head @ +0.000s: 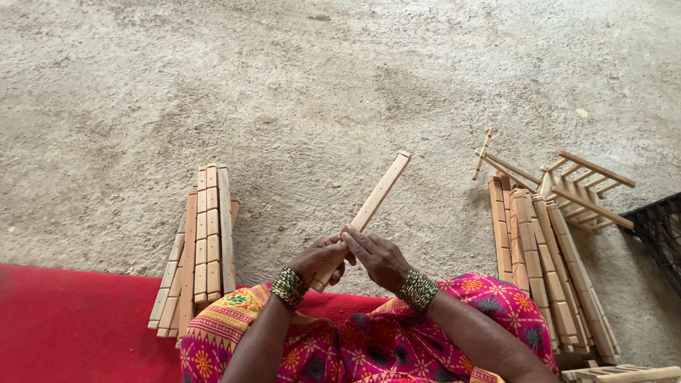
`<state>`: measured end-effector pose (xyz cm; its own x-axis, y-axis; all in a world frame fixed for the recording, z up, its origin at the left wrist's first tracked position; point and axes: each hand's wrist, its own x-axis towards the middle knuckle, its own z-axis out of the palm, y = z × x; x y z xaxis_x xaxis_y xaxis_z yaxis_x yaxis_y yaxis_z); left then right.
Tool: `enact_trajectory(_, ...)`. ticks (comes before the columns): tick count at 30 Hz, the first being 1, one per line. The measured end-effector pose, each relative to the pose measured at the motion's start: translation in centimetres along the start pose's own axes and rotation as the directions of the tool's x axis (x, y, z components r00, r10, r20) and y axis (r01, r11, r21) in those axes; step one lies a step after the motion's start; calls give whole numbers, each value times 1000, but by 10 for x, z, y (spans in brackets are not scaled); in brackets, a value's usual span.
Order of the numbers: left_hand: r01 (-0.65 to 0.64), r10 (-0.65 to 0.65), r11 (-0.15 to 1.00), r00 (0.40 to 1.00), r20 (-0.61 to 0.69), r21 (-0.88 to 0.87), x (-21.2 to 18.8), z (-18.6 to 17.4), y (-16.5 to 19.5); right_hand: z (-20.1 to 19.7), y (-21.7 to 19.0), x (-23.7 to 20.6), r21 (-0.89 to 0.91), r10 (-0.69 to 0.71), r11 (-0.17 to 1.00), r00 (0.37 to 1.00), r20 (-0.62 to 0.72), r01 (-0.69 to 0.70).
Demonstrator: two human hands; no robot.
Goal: The person sits on a mat on the floor and assembles wooden chair parts, inserting dowels or rungs into holes along a wooden rail and pressing and tapping them into place by hand. They work on one rail at a time and set finished rails onto a pile of similar parts beside them.
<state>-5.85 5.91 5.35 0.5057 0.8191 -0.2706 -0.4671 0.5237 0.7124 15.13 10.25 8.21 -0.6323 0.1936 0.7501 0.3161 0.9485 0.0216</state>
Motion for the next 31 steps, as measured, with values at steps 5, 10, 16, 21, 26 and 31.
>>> enact_trajectory(5,-14,14,1000,999,52,2,-8,4,7,8,59,-8,-140,218,970,968,123,-200)
enact_trajectory(10,-19,-2,983,993,117,180,-11,12,13,-18,156,-44,-568,635,574,759,-145,-590)
enact_trajectory(16,167,370,81,910,-185,983,2,12,2,-22,148,-51,-390,640,657,750,-165,-646)
enact_trajectory(21,246,521,-478,852,47,843,11,9,-9,8,65,-29,-348,657,743,527,538,-571)
enact_trajectory(26,250,565,-616,801,197,747,10,14,-14,12,35,-22,-100,418,891,717,558,-442)
enact_trajectory(31,249,559,-608,809,183,754,13,19,-16,12,40,-27,-80,459,844,636,620,-531)
